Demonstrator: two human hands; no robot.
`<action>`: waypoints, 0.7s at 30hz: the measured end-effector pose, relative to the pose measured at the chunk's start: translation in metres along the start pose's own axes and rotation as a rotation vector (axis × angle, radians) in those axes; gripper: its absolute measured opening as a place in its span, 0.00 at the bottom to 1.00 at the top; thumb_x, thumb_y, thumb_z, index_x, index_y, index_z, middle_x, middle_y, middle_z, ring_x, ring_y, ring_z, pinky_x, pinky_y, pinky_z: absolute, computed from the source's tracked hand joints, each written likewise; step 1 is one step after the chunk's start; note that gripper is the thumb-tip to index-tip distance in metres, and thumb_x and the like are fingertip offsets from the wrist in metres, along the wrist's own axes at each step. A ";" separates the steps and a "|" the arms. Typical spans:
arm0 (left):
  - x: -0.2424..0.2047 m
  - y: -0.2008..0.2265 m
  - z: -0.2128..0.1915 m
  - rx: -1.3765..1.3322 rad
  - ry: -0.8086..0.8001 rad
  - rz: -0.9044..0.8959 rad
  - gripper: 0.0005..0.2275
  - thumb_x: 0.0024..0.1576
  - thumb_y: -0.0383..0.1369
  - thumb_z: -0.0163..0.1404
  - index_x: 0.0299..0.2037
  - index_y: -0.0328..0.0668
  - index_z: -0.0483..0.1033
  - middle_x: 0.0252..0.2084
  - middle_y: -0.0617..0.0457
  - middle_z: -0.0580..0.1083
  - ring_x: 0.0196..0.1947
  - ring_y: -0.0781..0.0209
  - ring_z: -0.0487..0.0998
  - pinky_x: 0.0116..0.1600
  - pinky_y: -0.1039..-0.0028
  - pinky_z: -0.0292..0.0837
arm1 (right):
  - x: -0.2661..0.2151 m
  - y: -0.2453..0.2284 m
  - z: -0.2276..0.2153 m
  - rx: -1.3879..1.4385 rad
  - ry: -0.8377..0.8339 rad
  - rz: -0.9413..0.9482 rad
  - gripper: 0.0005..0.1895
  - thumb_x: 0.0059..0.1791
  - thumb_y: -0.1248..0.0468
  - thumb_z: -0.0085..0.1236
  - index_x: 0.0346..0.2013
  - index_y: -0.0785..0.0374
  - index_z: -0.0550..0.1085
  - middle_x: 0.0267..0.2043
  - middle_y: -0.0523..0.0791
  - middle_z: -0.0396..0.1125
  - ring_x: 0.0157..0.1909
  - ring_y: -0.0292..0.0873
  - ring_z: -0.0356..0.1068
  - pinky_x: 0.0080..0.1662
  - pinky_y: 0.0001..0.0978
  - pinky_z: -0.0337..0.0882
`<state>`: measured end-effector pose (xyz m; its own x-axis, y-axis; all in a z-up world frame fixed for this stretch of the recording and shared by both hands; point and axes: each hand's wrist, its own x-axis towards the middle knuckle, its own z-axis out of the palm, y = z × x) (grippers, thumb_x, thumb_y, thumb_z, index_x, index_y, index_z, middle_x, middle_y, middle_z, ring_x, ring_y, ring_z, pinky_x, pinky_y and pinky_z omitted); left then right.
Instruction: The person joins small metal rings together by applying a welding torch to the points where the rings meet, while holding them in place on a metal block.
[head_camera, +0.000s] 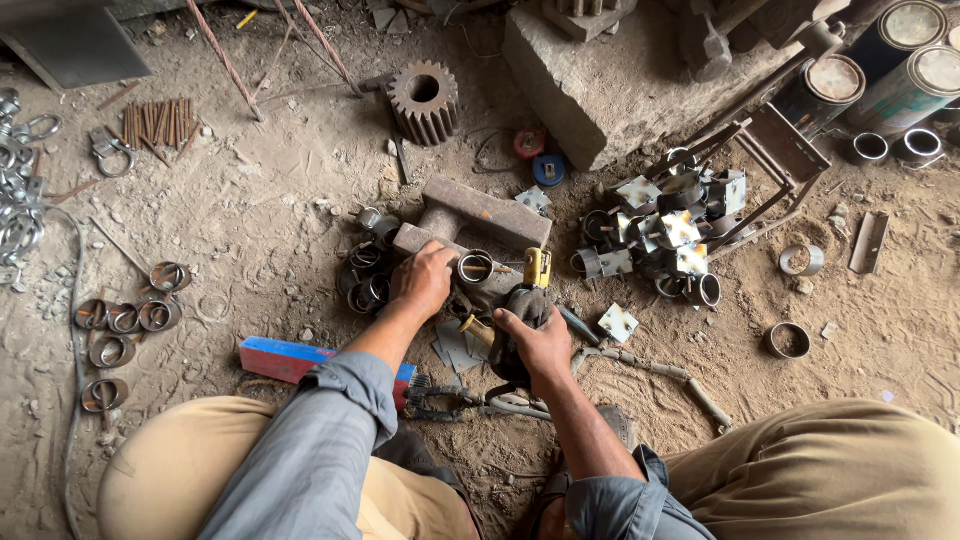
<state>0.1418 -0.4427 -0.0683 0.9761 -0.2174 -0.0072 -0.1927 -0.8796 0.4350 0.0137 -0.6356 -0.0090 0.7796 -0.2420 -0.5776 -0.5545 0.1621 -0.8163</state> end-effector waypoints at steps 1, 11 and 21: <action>-0.001 -0.001 -0.002 0.012 0.032 0.036 0.14 0.54 0.24 0.56 0.49 0.48 0.79 0.51 0.53 0.75 0.47 0.54 0.79 0.52 0.65 0.75 | 0.001 0.000 0.000 -0.004 -0.002 -0.011 0.34 0.41 0.58 0.71 0.55 0.68 0.65 0.41 0.54 0.73 0.33 0.43 0.78 0.34 0.35 0.83; -0.032 0.053 -0.038 0.257 -0.288 0.063 0.21 0.60 0.49 0.50 0.63 0.64 0.72 0.42 0.46 0.81 0.39 0.51 0.83 0.44 0.61 0.79 | -0.003 -0.002 0.004 -0.004 -0.032 -0.005 0.31 0.41 0.57 0.72 0.51 0.67 0.67 0.35 0.50 0.72 0.29 0.41 0.75 0.30 0.34 0.81; -0.030 0.053 -0.038 0.269 -0.300 0.025 0.20 0.61 0.48 0.51 0.63 0.68 0.72 0.39 0.44 0.81 0.39 0.49 0.83 0.46 0.60 0.79 | 0.003 0.002 0.003 -0.047 -0.034 0.004 0.32 0.42 0.55 0.72 0.51 0.66 0.66 0.34 0.49 0.71 0.28 0.40 0.74 0.30 0.33 0.81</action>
<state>0.1057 -0.4670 -0.0104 0.9056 -0.3191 -0.2793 -0.2745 -0.9432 0.1874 0.0156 -0.6330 -0.0124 0.7863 -0.2089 -0.5814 -0.5699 0.1180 -0.8132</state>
